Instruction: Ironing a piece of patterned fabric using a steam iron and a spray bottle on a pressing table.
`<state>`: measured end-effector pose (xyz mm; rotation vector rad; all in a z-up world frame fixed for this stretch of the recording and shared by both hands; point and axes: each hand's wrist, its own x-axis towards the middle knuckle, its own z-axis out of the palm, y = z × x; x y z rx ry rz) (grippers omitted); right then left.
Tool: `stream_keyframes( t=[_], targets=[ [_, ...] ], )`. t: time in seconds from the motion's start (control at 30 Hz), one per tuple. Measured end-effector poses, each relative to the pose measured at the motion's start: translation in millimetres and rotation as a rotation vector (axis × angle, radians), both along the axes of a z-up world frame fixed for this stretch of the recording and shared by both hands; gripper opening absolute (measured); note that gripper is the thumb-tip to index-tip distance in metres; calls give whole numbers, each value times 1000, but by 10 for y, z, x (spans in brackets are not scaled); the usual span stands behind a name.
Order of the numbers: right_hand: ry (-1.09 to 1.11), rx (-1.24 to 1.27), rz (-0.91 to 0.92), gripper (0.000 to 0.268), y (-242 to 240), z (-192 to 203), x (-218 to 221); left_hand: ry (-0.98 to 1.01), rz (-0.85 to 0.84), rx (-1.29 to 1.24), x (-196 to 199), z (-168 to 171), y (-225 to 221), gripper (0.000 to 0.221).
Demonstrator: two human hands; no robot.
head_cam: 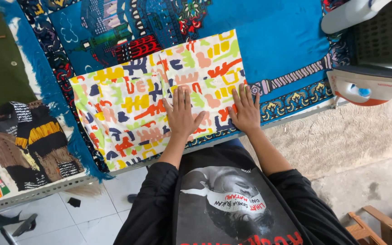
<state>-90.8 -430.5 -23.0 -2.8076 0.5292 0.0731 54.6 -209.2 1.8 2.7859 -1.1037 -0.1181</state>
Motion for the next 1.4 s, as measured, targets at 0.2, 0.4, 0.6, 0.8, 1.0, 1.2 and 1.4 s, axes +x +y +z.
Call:
stream_keyframes(
  t=[0.2, 0.4, 0.6, 0.8, 1.0, 1.2, 1.4],
  targets=[
    [-443, 64, -211, 84, -421, 106, 56, 56, -56, -156, -106, -29, 44, 73],
    [-743, -19, -680, 95, -1925, 761, 404, 14, -122, -326, -605, 45, 468, 65],
    [-1027, -134, -1021, 108, -3327, 179, 727, -64, 105, -170, -1269, -43, 1284, 60],
    [-1030, -241, -1103, 64, -3914, -280, 876, -23, 466, -152, -2190, 297, 1579, 51],
    [-996, -377, -1050, 78, -4366, -447, 1002, -17, 670, -106, -2784, 124, 1578, 41],
    [-1183, -81, -828, 51, -4715, -499, 1234, 43, 662, -92, -2855, 368, 1687, 42],
    [-1336, -180, -298, 64, -3304, 570, 1076, -26, 711, -207, -2757, 437, 1759, 35]
  ],
)
